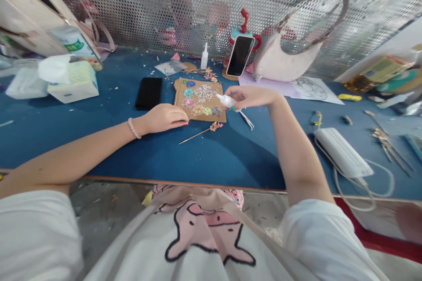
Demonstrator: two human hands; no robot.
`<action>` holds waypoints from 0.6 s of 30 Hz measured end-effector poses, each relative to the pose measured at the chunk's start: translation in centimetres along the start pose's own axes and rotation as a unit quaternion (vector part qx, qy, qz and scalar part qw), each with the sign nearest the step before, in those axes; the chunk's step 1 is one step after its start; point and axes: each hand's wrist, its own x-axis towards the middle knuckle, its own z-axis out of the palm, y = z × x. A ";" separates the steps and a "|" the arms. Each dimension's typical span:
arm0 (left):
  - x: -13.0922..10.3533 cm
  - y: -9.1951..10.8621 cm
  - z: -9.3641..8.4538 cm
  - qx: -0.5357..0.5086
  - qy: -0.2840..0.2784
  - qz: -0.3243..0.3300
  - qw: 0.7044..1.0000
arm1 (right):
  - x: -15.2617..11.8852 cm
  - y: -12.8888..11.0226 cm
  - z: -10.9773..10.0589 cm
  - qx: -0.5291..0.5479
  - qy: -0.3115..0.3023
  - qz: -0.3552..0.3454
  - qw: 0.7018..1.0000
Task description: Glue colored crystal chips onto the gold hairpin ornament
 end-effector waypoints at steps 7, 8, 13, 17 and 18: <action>-0.1 0.0 0.1 -0.044 0.007 -0.060 0.997 | 0.1 -1.4 0.6 -0.013 -0.057 0.028 0.998; 0.0 0.1 0.1 -0.055 0.010 -0.072 0.996 | 0.2 -1.6 0.7 -0.014 -0.061 0.027 0.998; 0.1 0.7 -0.1 -0.108 0.055 -0.158 0.980 | 0.4 -2.5 1.4 -0.032 -0.074 0.017 0.997; 0.5 1.1 -0.1 -0.165 0.120 -0.249 0.947 | 0.5 -3.2 1.7 -0.059 -0.067 0.004 0.996; 0.6 1.2 -0.1 -0.183 0.134 -0.267 0.937 | 0.5 -3.5 1.9 -0.065 -0.065 -0.003 0.996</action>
